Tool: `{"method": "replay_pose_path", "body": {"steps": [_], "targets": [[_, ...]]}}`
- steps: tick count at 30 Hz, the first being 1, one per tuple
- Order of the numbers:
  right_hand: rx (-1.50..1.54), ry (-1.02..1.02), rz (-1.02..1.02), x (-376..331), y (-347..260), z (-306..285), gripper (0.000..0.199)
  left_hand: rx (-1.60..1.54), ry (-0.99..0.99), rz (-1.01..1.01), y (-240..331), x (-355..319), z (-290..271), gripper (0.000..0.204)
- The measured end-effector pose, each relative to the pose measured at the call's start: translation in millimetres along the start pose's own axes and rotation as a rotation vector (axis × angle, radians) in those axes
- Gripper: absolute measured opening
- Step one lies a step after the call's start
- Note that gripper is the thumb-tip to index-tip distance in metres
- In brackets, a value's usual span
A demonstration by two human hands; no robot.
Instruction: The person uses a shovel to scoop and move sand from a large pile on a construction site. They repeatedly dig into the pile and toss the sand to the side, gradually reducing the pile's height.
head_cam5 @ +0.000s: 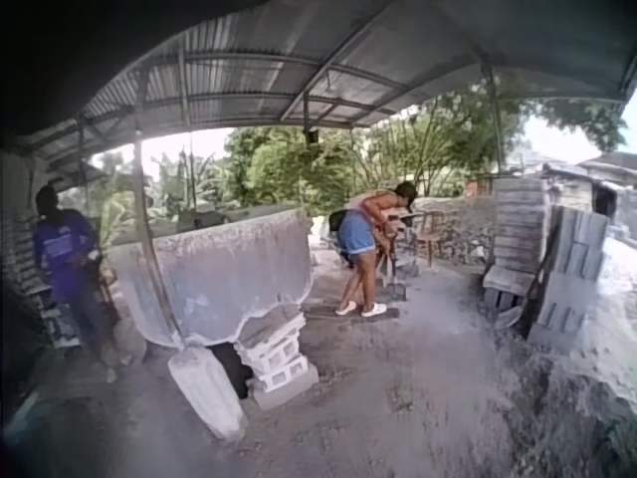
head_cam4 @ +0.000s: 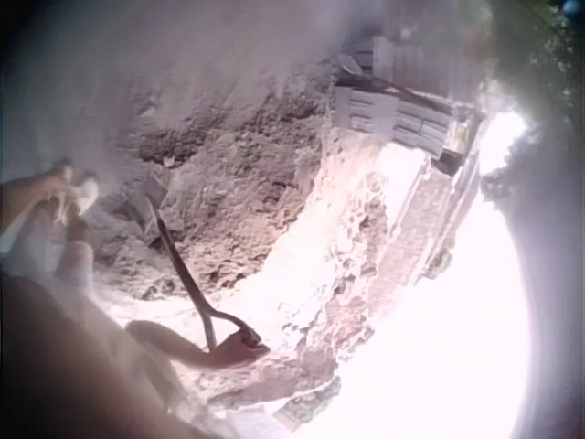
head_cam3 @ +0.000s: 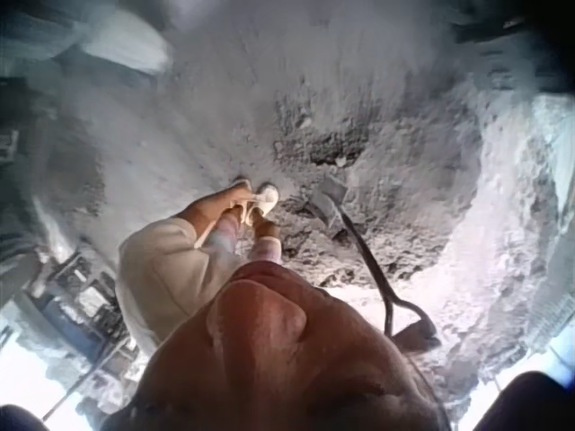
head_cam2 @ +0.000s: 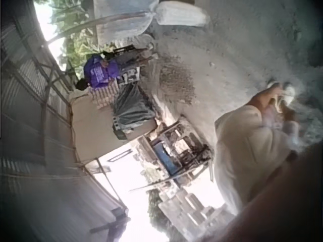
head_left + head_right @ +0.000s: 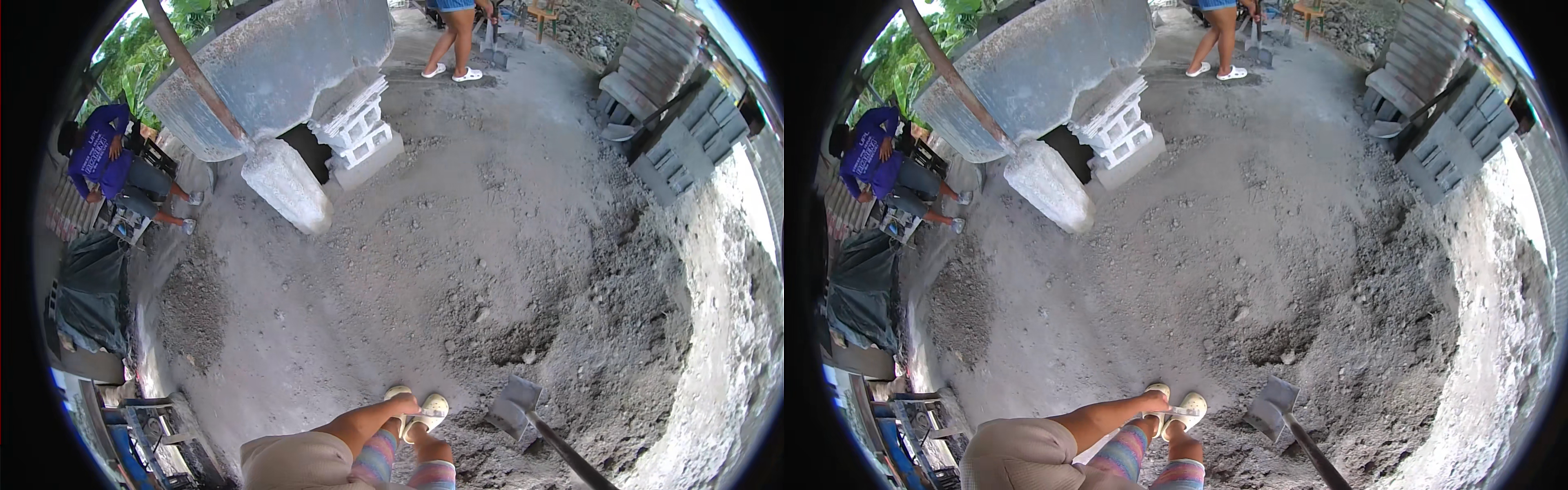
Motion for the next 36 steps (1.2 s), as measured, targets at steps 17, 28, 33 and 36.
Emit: {"method": "replay_pose_path", "body": {"steps": [17,28,33,36], "targets": [[-0.231,-0.299,0.147,25,2,-18,0.031,-1.619,0.152,-0.026,-28,-158,-301,0.017],[-0.196,-0.411,0.467,-7,-63,-32,0.040,-1.615,0.406,0.417,-59,-126,-670,0.015],[-0.124,-0.368,0.442,-21,-118,-27,0.039,-1.651,0.414,0.510,-87,-104,-795,0.020],[-0.083,-0.341,0.421,-32,-136,-25,0.039,-1.679,0.353,0.463,-91,-78,-848,0.017]]}}
Point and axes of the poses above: each hand's wrist, its own x-axis towards the middle knuckle, its own z-axis out of the palm, y = z × x, the point moved 1 cm from there along x, towards the middle knuckle, and after that the axes turned 4 degrees about -z, right-handed, at the moved point
